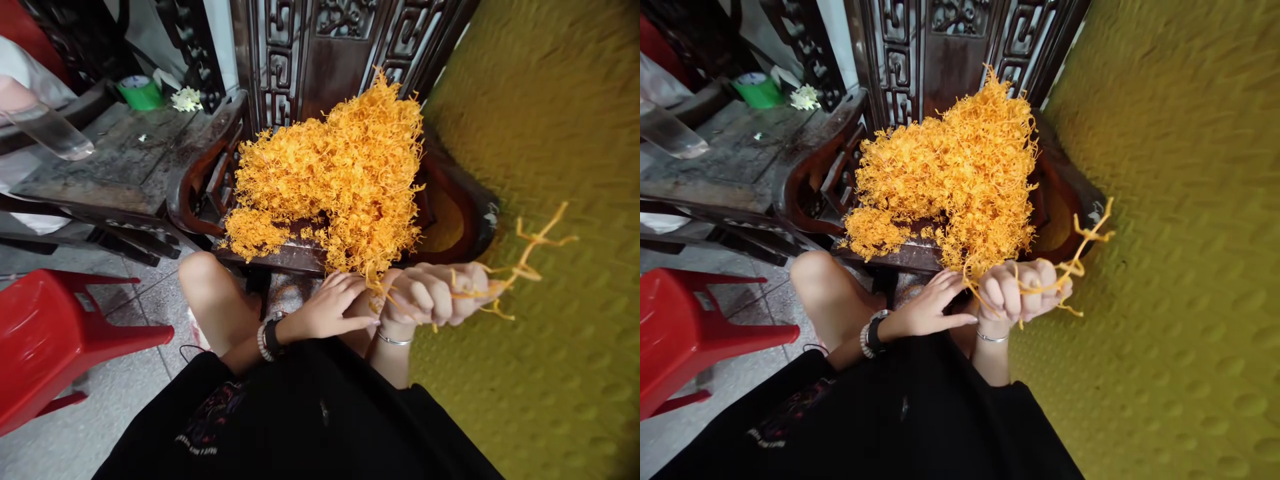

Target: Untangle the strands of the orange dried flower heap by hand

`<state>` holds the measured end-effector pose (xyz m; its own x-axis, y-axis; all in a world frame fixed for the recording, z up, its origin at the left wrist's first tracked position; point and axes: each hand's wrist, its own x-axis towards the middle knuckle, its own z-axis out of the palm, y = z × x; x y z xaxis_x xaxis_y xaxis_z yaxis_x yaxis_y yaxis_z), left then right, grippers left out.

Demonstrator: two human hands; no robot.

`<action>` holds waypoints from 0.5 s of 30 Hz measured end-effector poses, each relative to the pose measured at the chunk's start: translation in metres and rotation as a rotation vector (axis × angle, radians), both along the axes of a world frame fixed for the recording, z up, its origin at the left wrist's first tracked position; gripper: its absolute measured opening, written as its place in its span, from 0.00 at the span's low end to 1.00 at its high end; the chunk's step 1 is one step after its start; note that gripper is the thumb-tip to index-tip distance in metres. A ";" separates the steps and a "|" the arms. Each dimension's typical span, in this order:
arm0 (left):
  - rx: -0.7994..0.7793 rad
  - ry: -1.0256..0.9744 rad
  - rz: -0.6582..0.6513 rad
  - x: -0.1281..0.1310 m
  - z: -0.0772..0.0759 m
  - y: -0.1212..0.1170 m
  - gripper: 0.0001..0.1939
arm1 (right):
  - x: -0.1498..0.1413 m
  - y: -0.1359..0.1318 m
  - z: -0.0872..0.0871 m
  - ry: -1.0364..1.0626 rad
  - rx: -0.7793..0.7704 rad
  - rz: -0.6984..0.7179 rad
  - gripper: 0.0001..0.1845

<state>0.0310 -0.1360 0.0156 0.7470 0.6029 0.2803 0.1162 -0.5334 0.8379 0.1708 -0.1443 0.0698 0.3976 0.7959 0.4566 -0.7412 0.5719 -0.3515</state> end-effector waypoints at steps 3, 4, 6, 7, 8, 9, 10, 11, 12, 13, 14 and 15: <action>-0.140 -0.106 -0.001 0.004 -0.006 0.000 0.26 | 0.006 -0.004 -0.016 -0.124 0.357 0.484 0.19; -0.251 -0.164 -0.021 0.005 -0.007 0.000 0.24 | 0.009 -0.004 -0.020 -0.212 0.411 0.684 0.20; -0.568 -0.307 -0.075 0.006 -0.006 0.002 0.21 | 0.010 -0.002 -0.024 -0.437 0.451 1.019 0.20; -0.743 -0.384 -0.113 0.007 -0.004 0.003 0.22 | 0.009 0.001 -0.025 -0.535 0.488 1.127 0.19; -0.903 -0.461 -0.155 0.007 -0.001 0.003 0.23 | 0.006 0.004 -0.026 -0.601 0.568 1.197 0.18; -1.034 -0.529 -0.192 0.007 0.003 0.004 0.25 | 0.003 0.008 -0.027 -0.638 0.671 1.245 0.16; -1.125 -0.587 -0.214 0.006 0.007 0.004 0.27 | -0.001 0.011 -0.028 -0.674 0.762 1.287 0.15; -1.171 -0.633 -0.216 0.005 0.012 0.004 0.28 | -0.005 0.014 -0.028 -0.732 0.821 1.326 0.15; -1.180 -0.664 -0.200 0.003 0.017 0.004 0.28 | -0.008 0.016 -0.028 -0.805 0.843 1.350 0.17; -1.164 -0.684 -0.168 0.000 0.021 0.003 0.27 | -0.009 0.016 -0.027 -0.892 0.833 1.348 0.19; -1.136 -0.694 -0.128 -0.002 0.025 0.003 0.26 | -0.010 0.015 -0.026 -0.980 0.798 1.310 0.20; -1.104 -0.694 -0.089 -0.005 0.028 0.002 0.25 | -0.009 0.012 -0.024 -1.061 0.739 1.241 0.22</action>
<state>0.0259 -0.1335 0.0436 0.6964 0.7175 0.0126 -0.5141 0.4866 0.7063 0.1620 -0.1319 0.0461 -0.8841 -0.0961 0.4573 -0.4671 0.1556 -0.8704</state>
